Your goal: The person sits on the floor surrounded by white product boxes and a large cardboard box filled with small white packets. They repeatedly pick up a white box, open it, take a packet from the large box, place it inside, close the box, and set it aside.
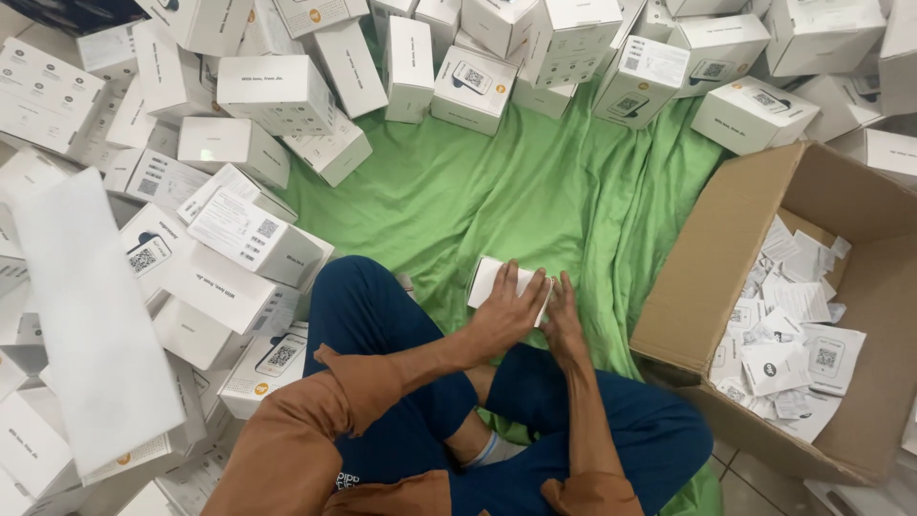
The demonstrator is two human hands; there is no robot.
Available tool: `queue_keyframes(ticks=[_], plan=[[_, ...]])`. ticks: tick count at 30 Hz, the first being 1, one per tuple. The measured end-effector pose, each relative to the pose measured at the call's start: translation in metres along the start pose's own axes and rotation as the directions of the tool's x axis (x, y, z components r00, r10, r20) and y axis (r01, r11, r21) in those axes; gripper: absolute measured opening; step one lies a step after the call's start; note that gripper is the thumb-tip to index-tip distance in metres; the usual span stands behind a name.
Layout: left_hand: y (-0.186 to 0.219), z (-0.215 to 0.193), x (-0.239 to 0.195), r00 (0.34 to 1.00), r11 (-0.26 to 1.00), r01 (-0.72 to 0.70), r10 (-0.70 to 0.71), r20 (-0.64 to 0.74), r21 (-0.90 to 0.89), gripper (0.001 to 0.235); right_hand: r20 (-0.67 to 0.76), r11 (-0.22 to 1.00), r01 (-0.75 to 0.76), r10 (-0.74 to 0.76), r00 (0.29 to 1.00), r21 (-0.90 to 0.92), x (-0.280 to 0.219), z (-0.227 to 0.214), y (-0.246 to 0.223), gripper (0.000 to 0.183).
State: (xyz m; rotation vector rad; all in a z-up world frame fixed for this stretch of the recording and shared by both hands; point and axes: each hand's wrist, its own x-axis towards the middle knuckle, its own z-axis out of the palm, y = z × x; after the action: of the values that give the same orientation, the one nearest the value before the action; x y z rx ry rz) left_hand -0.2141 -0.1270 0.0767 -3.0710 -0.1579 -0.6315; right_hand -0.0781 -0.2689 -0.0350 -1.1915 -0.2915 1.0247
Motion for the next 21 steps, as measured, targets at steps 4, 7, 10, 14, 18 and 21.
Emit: queue_keyframes(ticks=[4,7,10,14,18,21], plan=[[-0.011,0.007,0.008,0.995,0.994,-0.1,0.1,-0.002,-0.036,0.055,0.113,0.891,0.211,-0.18,0.977,-0.401,-0.009,0.018,-0.044,0.088],[-0.024,0.028,0.0,0.973,0.968,-0.23,0.231,0.002,-0.104,0.047,0.257,0.643,0.381,-0.282,0.925,-0.664,-0.013,0.023,-0.061,0.09],[-0.043,0.053,-0.007,0.933,0.909,-0.353,0.359,-0.013,-0.222,0.041,0.205,0.57,0.295,-0.218,0.954,-0.767,-0.022,0.056,-0.092,0.093],[-0.061,0.045,-0.004,0.91,0.873,-0.415,0.401,-0.108,-0.258,0.044,0.024,0.619,0.156,-0.216,0.976,-0.77,-0.025,0.063,-0.088,0.086],[-0.061,-0.026,0.024,0.991,0.959,-0.134,0.124,-0.054,-0.249,0.084,0.096,0.498,0.258,-0.327,0.94,-0.828,-0.034,0.061,-0.089,0.075],[-0.068,0.002,0.016,0.984,0.941,0.002,0.058,0.166,-0.338,0.094,0.223,0.34,0.472,-0.567,0.793,-0.813,-0.036,0.046,-0.087,0.07]])
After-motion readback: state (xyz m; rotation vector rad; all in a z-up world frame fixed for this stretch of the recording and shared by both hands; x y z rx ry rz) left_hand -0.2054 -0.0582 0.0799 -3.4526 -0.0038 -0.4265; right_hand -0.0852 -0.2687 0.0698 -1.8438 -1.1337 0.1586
